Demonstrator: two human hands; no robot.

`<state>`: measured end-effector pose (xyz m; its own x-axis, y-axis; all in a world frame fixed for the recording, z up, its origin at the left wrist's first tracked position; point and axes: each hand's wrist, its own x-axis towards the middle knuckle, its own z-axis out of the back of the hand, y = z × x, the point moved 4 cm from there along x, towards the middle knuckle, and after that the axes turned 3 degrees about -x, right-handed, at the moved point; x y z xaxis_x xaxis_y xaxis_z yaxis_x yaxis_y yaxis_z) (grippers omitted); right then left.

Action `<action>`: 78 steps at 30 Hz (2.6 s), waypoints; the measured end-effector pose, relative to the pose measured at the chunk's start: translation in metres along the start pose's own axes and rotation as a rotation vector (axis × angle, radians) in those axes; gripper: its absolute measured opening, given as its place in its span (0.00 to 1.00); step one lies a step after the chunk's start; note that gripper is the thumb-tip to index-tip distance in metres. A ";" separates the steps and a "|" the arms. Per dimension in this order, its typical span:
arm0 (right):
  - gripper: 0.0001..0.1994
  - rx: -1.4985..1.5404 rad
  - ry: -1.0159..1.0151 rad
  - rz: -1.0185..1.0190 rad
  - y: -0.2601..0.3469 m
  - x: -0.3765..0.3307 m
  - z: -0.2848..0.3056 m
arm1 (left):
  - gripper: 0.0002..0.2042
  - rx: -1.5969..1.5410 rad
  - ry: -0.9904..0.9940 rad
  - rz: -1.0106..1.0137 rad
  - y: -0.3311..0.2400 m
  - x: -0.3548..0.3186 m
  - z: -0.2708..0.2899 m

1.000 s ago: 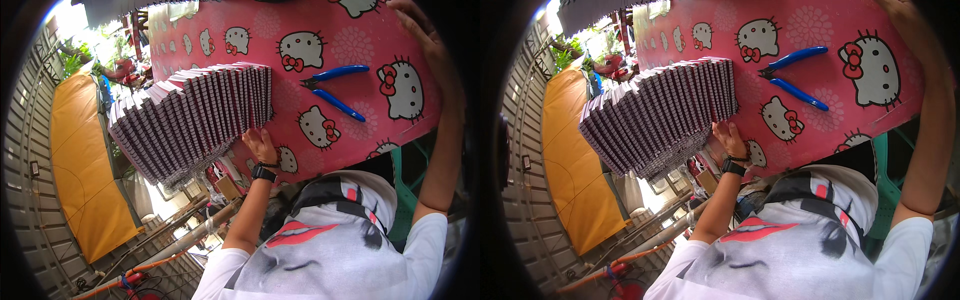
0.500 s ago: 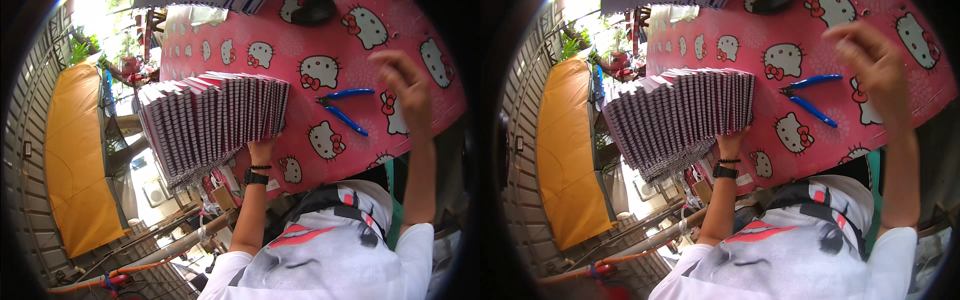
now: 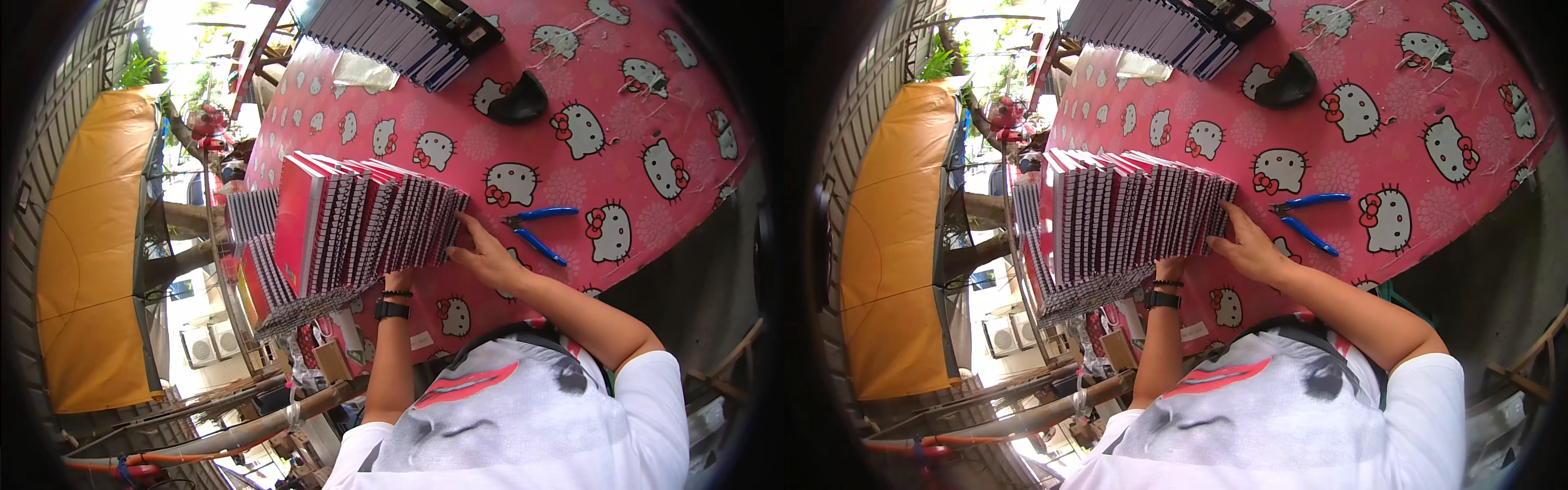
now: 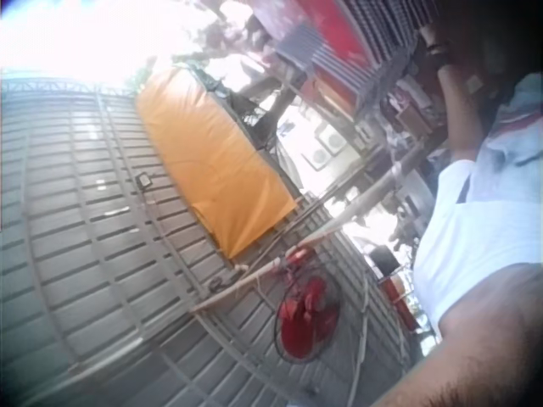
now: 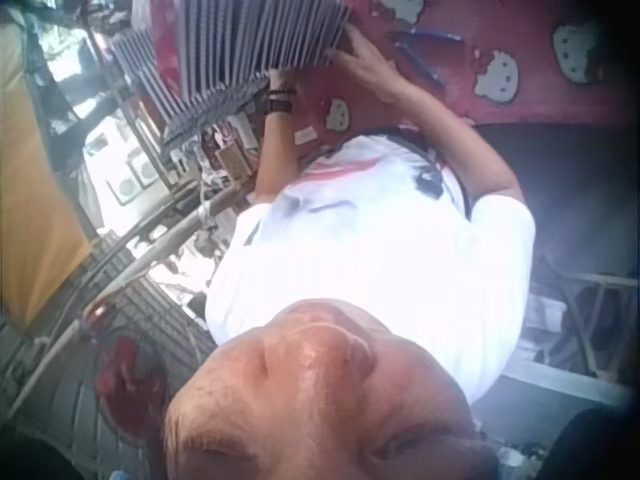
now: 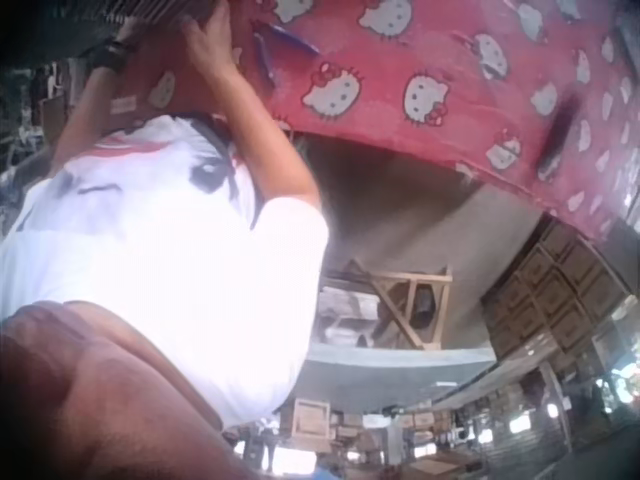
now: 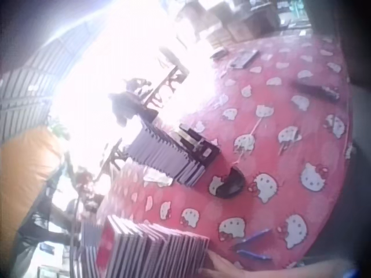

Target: The person trims the spiral bindings of a stack of notebooks using pliers, then aligns and stacks the notebooks on a table.

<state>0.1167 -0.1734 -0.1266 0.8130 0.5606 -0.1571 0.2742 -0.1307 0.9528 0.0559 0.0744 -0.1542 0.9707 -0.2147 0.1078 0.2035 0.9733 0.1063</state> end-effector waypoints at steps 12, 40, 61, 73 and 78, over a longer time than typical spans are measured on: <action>0.39 -0.161 -0.135 0.111 -0.004 0.007 -0.018 | 0.18 -0.743 0.042 0.292 0.017 -0.020 -0.024; 0.23 -0.039 -0.122 0.080 0.012 0.107 0.054 | 0.31 -0.557 -0.453 0.609 -0.008 0.132 -0.019; 0.12 -0.618 -0.166 0.372 0.014 0.090 0.046 | 0.27 -0.710 -0.315 0.599 0.042 0.276 -0.015; 0.13 -0.681 -0.111 0.329 0.023 0.089 0.038 | 0.37 -0.788 -0.224 0.514 0.039 0.277 -0.003; 0.13 -0.477 -0.129 0.244 0.004 0.102 0.053 | 0.46 -0.904 -0.281 0.372 0.006 0.214 -0.016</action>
<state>0.2283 -0.1599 -0.1526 0.8885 0.4516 0.0814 -0.1692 0.1575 0.9729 0.2673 0.0357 -0.1461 0.9507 0.2158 0.2225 0.0284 0.6541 -0.7559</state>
